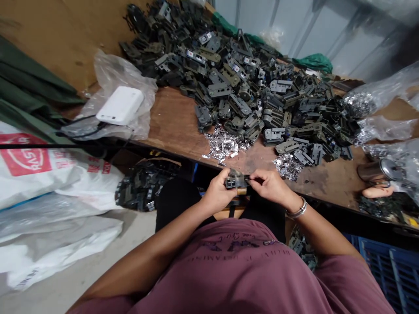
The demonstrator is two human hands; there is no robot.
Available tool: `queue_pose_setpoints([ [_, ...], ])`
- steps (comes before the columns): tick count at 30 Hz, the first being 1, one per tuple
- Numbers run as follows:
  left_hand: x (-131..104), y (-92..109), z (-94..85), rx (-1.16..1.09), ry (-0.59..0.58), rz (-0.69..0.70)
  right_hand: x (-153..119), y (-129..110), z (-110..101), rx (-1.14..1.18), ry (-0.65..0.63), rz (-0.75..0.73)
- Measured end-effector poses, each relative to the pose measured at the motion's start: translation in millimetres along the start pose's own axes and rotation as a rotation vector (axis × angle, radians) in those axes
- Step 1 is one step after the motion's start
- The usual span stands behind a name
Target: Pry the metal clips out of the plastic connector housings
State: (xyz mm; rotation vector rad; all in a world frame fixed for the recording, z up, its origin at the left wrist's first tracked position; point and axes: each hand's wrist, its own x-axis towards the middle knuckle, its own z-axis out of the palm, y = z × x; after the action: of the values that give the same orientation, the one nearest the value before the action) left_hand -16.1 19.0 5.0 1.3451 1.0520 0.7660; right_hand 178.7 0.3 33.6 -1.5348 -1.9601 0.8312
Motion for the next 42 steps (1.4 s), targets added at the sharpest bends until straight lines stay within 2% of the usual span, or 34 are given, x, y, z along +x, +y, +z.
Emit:
queue_pose_setpoints([
  [3, -4.1, -0.7, -2.4, 0.021, -0.06, 0.02, -5.9, -5.1, -8.3, 0.051, -0.07, 0.007],
  [6, -8.0, -4.5, -5.7, -0.027, -0.079, -0.002, -14.4, -6.0, -8.7, 0.027, -0.03, -0.081],
  [10, -12.7, -10.6, -8.1, -0.039, -0.085, -0.035, -24.5, -5.6, 8.0, -0.152, 0.032, -0.307],
  [13, -15.0, -10.7, -9.3, -0.016, -0.099, -0.032, -26.7, -2.3, 20.6, -0.143, 0.015, -0.358],
  [16, -15.8, -6.6, -12.7, -0.023, -0.069, -0.048, -26.9, 2.1, 27.1, 0.104, 0.111, -0.226],
  [18, -15.9, -4.2, -14.6, -0.047, -0.033, -0.045, -26.9, 3.7, 31.2, 0.333, 0.238, -0.045],
  [20, -15.9, -4.8, -13.7, -0.072, -0.013, -0.019, -25.8, 3.5, 37.2, 0.55, 0.3, 0.151],
  [23, -15.4, -11.5, -6.5, -0.093, 0.002, 0.043, -20.3, 1.1, 48.2, 0.838, 0.211, 0.356],
  [27, -13.9, -18.4, -2.0, -0.118, 0.033, 0.102, -9.5, -1.2, 54.4, 1.141, 0.139, 0.474],
  [30, -13.0, -14.4, -12.6, -0.226, -0.115, 0.054, -6.0, -0.8, 52.2, 1.211, 0.076, 0.478],
  [32, -12.5, -10.5, -21.9, -0.365, -0.25, -0.008, -5.5, -0.1, 51.1, 1.139, 0.093, 0.423],
  [34, -11.7, -8.1, -28.1, -0.472, -0.304, -0.125, -2.9, 0.7, 50.4, 0.943, 0.089, 0.32],
  [38, -10.0, -5.7, -27.8, -0.561, -0.165, -0.339, 20.6, 3.5, 44.6, 0.274, 0.016, 0.005],
  [40, -10.2, -3.0, -25.3, -0.632, -0.093, -0.358, 41.1, 5.0, 39.6, -0.088, 0.047, -0.121],
  [42, -11.2, 0.2, -23.9, -0.693, -0.053, -0.361, 61.4, 5.5, 35.6, -0.412, 0.032, -0.164],
])
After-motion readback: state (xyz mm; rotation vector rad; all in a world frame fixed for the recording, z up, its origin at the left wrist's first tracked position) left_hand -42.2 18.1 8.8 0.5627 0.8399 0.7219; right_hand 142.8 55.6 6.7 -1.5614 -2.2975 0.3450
